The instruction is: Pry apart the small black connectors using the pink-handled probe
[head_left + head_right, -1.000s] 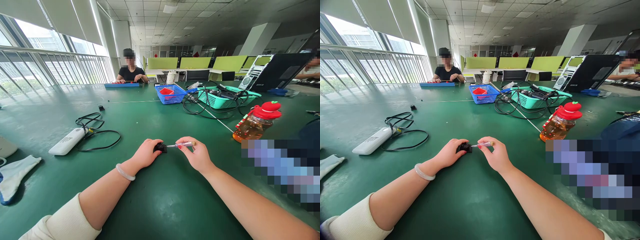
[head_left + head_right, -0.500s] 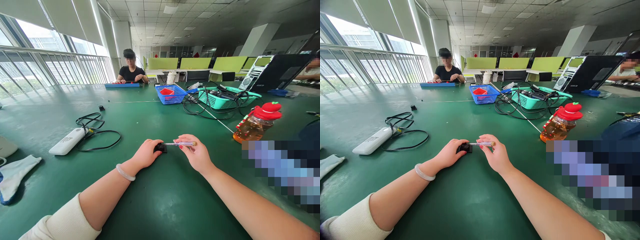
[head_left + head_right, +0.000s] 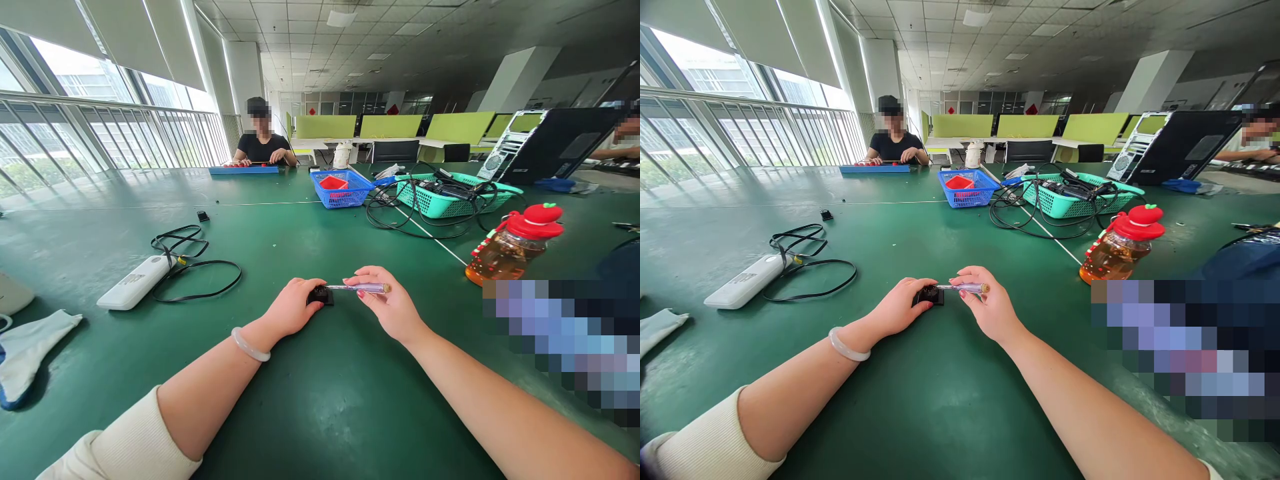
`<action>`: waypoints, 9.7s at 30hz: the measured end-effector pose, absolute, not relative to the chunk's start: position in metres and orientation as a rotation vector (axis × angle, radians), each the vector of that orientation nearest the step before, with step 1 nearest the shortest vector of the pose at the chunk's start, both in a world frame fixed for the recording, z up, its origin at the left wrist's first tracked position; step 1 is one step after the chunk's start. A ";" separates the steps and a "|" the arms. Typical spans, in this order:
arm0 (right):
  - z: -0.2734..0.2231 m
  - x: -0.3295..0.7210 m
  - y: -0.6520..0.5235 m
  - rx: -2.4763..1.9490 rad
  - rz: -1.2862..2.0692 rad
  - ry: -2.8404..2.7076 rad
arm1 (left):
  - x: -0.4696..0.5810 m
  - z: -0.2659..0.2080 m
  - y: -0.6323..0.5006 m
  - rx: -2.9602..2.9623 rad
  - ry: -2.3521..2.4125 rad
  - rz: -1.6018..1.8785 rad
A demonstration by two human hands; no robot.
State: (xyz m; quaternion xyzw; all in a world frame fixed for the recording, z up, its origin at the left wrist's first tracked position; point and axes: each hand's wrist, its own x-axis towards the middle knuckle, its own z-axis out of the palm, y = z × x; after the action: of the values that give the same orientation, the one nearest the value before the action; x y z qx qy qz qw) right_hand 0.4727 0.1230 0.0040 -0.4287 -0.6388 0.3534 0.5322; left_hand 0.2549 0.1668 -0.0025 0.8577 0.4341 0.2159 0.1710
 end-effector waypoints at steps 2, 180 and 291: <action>0.005 0.474 0.125 -1.041 0.871 -1.494 | 0.255 -0.003 0.167 2.439 1.234 0.617; 0.012 0.455 0.095 -0.622 -0.072 -2.516 | 0.257 -0.004 0.167 2.468 1.227 0.616; 0.008 0.466 0.115 -1.043 0.868 -1.559 | 0.254 -0.010 0.172 2.424 1.290 0.633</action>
State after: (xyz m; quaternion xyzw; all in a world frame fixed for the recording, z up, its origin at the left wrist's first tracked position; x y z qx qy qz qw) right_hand 0.4656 0.1148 0.0082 -0.4333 -0.6481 0.3608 0.5119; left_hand 0.2538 0.1715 -0.0096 0.8490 0.4518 0.2218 0.1610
